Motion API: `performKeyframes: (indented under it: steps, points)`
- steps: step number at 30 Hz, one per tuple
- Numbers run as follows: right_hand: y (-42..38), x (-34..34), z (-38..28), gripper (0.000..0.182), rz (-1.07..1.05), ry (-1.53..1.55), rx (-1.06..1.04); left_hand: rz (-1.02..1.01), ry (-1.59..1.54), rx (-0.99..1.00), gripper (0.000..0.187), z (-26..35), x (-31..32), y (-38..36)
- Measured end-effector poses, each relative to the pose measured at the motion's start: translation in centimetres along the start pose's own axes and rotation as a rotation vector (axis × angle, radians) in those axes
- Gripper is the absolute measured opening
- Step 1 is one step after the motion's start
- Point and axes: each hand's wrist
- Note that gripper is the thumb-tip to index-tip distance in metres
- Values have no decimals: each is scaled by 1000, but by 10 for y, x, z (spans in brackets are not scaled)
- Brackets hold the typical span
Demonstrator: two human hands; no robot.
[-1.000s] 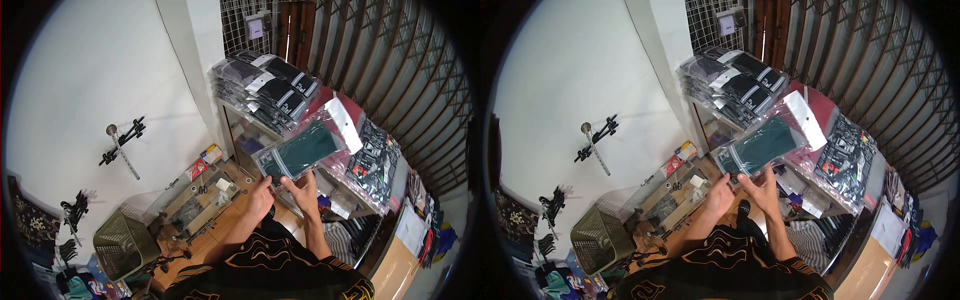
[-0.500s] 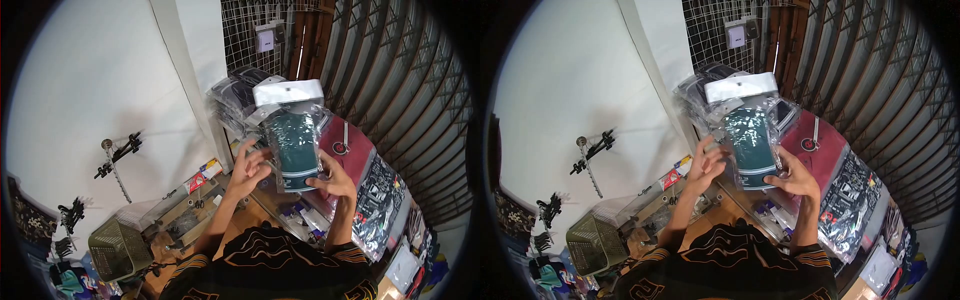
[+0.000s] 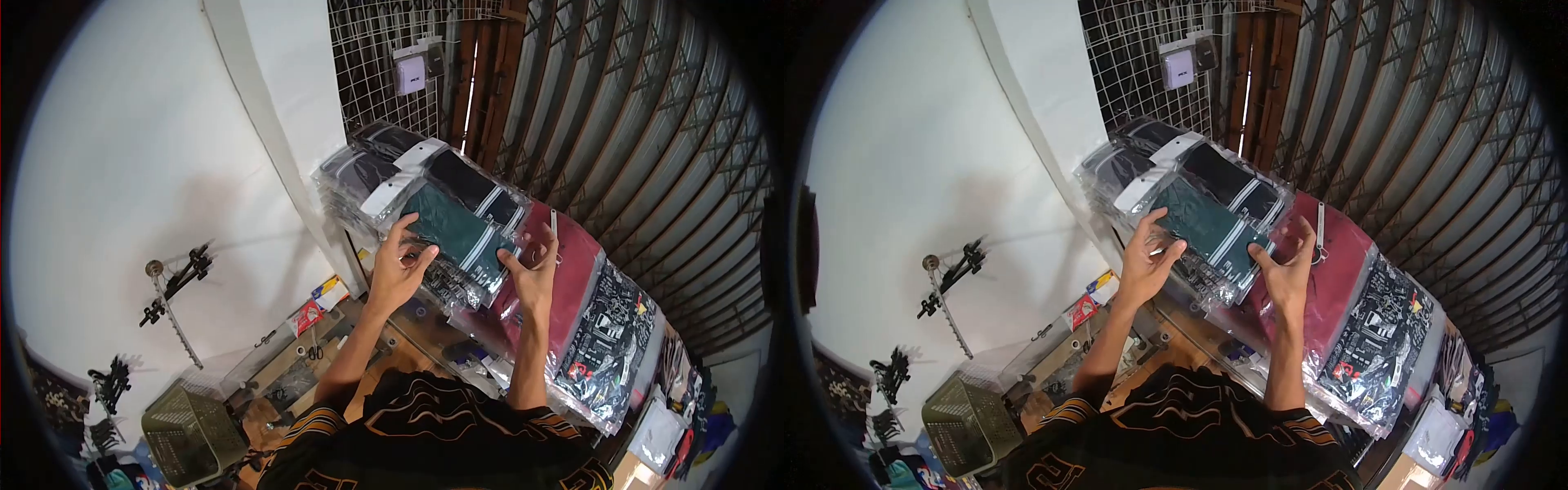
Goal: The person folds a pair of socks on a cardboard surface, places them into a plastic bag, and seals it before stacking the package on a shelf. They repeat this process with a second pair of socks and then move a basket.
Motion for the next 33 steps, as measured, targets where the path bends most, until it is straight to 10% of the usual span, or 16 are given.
performKeyframes:
  steps: [21, 33]
  points:
    - [-19, 57, -15, 94, 363, -392, -54, -470, 289, -283, 75, 59, -68, 45]
    - [-34, 66, -12, 87, 464, -278, -31, -435, 372, 59, 55, 72, -91, 71]
Point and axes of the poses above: each hand's wrist, its own y-axis towards the middle knuckle, its own x-axis out of the palm, z = x × y, and after that the axes turned 7 degrees about -x, right-handed
